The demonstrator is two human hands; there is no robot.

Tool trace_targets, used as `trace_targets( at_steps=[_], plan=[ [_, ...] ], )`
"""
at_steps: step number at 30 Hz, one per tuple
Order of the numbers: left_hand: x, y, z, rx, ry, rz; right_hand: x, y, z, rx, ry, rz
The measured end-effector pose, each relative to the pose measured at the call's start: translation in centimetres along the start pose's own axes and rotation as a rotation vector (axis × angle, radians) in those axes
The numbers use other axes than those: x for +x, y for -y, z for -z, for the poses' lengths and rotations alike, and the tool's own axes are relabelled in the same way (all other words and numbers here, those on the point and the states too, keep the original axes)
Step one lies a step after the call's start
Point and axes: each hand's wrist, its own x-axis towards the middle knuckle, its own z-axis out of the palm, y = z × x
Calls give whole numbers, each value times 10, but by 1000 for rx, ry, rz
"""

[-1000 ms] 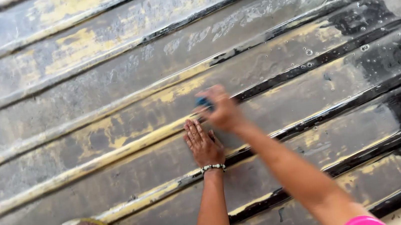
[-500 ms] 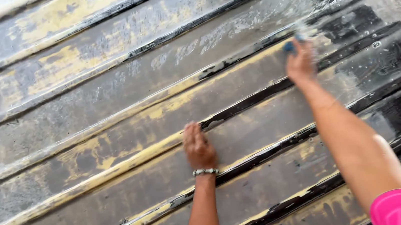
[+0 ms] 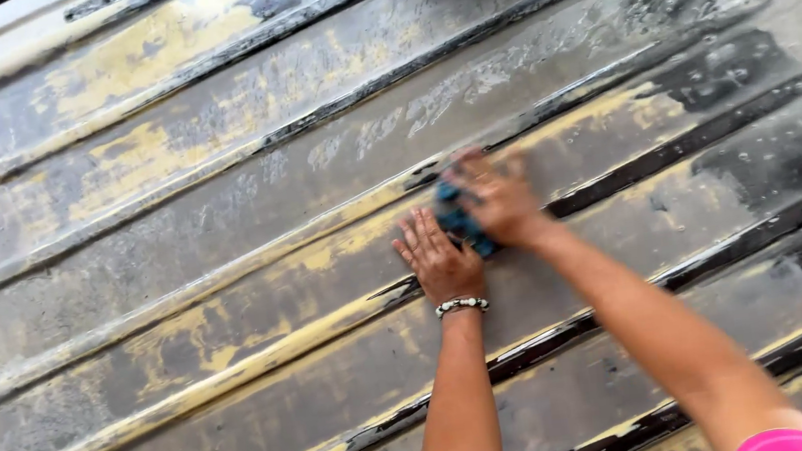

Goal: Sanding the interior surface of a truck bed using a sanding block and water.

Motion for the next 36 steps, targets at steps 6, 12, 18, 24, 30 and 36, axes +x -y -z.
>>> trace_targets(
  at_steps=[6,12,18,24,30,36],
  plan=[
    [8,-5,2,-11,103,-31,-1,-116,37,166,-370,-277],
    [5,-3,-2,42,159,-28,12,54,56,511,-147,-9],
    [-3,5,-16,120,84,-45,-10,43,4,320,16,-8],
    [12,-17,22,-30,129,-26,-16,-57,36,107,-126,-56],
    [6,-10,12,-49,97,-117,-10,-113,85,273,-469,-206],
    [2,-3,1,-59,73,-99,-23,33,19,49,-97,40]
  ],
)
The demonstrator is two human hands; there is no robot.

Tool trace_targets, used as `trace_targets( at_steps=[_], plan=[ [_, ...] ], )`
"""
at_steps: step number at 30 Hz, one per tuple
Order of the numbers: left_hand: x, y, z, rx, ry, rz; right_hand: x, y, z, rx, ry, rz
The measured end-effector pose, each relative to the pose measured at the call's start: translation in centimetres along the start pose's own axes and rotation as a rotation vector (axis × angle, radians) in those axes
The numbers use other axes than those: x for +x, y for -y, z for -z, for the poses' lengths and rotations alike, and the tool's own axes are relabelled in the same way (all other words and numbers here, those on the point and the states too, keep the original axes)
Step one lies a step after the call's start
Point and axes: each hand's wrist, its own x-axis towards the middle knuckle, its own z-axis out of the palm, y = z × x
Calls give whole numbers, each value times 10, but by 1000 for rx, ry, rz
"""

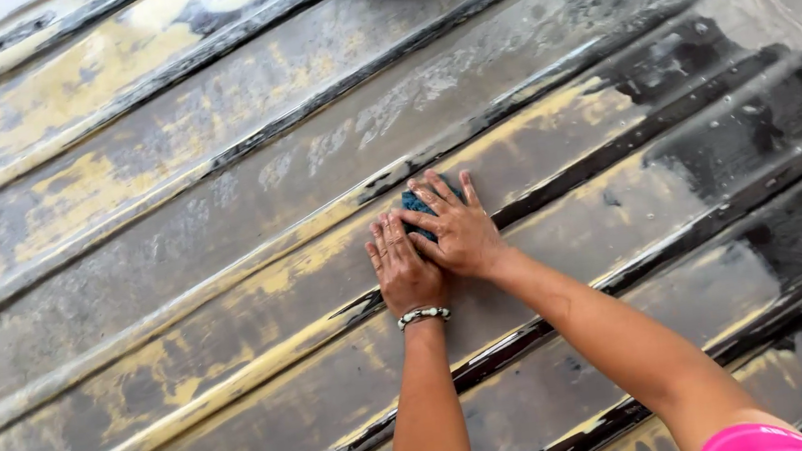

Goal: Sanding the interior surface of a truck bed using a sanding block and water.

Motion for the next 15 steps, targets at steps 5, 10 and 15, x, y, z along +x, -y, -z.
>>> trace_targets(
  at_steps=[5,10,15],
  plan=[
    [5,-9,13,24,24,-11,-9,-117,30,-73,24,-181],
    [8,-12,15,54,30,-6,-28,-299,94,-208,-148,-488],
    [9,-13,16,89,52,0,2,-200,134,32,-439,-400]
  ],
)
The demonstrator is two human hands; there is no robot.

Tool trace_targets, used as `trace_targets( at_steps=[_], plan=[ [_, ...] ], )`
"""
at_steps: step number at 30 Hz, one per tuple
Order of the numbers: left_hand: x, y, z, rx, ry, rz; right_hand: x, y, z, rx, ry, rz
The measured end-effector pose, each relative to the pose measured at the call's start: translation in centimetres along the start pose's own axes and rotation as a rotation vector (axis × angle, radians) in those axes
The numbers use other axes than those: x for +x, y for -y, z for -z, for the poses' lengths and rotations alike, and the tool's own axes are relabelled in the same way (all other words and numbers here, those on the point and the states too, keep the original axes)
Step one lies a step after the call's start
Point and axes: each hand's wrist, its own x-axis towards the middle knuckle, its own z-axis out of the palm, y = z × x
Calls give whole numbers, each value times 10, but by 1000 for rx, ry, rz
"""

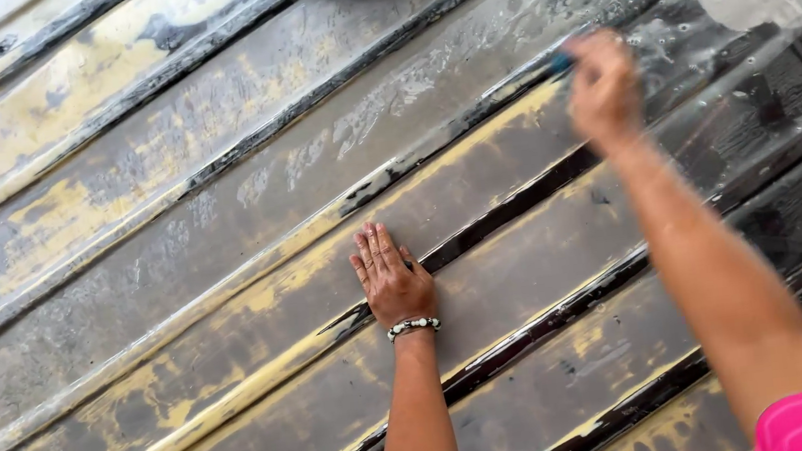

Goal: Sanding the interior surface of a truck bed using a sanding block and water.

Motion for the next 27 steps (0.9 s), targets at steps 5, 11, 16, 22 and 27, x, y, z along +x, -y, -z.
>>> trace_targets(
  at_steps=[5,11,16,22,27],
  plan=[
    [4,-3,-3,-7,1,-3,-93,115,-62,165,269,242],
    [-5,-1,0,-37,18,6,-84,24,-4,-152,369,128],
    [3,0,-4,-30,7,17,-58,-117,40,-28,3,-117],
    [-4,4,-5,-48,21,12,-106,34,65,1809,26,-834],
    [-1,9,-10,-118,-64,-23,-224,154,11,2364,289,-1121]
  ],
)
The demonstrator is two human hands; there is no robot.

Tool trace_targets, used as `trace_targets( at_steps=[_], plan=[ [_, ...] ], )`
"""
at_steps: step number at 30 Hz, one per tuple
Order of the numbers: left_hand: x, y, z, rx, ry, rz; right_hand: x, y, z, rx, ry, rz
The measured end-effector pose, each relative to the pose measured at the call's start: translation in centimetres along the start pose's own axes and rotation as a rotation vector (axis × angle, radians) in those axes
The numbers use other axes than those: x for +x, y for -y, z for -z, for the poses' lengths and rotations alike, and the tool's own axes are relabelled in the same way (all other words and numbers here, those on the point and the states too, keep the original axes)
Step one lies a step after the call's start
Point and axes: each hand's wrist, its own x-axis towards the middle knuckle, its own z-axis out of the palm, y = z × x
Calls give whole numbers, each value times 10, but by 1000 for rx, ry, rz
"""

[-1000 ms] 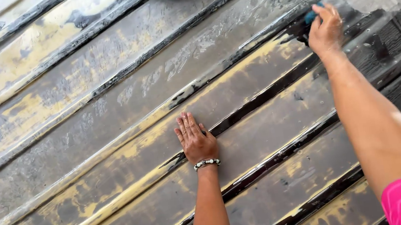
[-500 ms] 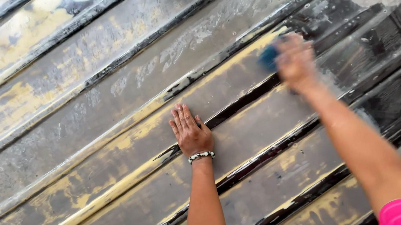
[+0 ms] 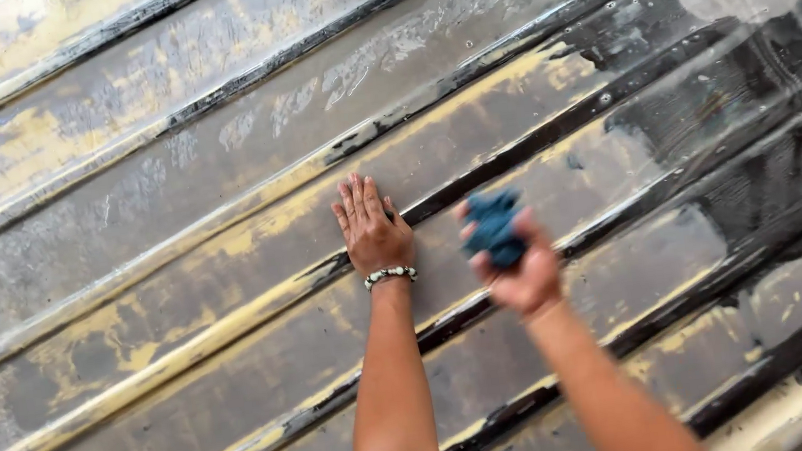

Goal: Sanding the interior surface of a truck bed using a sanding block and water.

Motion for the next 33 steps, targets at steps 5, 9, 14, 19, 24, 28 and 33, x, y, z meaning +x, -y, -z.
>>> trace_targets(
  at_steps=[5,9,14,19,24,28,33],
  plan=[
    [-11,12,11,-188,78,-69,-63,-115,-61,-189,-30,-76],
    [-54,24,-31,-396,68,-52,-80,-115,-42,-453,-52,-23],
    [-109,-16,-120,-1669,387,308,-57,-80,-132,-802,-243,110],
    [-48,-96,-137,-2339,694,371,-52,-54,-176,-1091,-172,233],
    [2,-101,-71,-1966,868,33,-48,-45,-196,-1034,89,409],
    [-36,-52,15,-1340,533,-218,-55,-75,-212,-999,129,277],
    [-158,25,115,-80,95,232,-46,-112,-125,-1660,83,296]
  ],
)
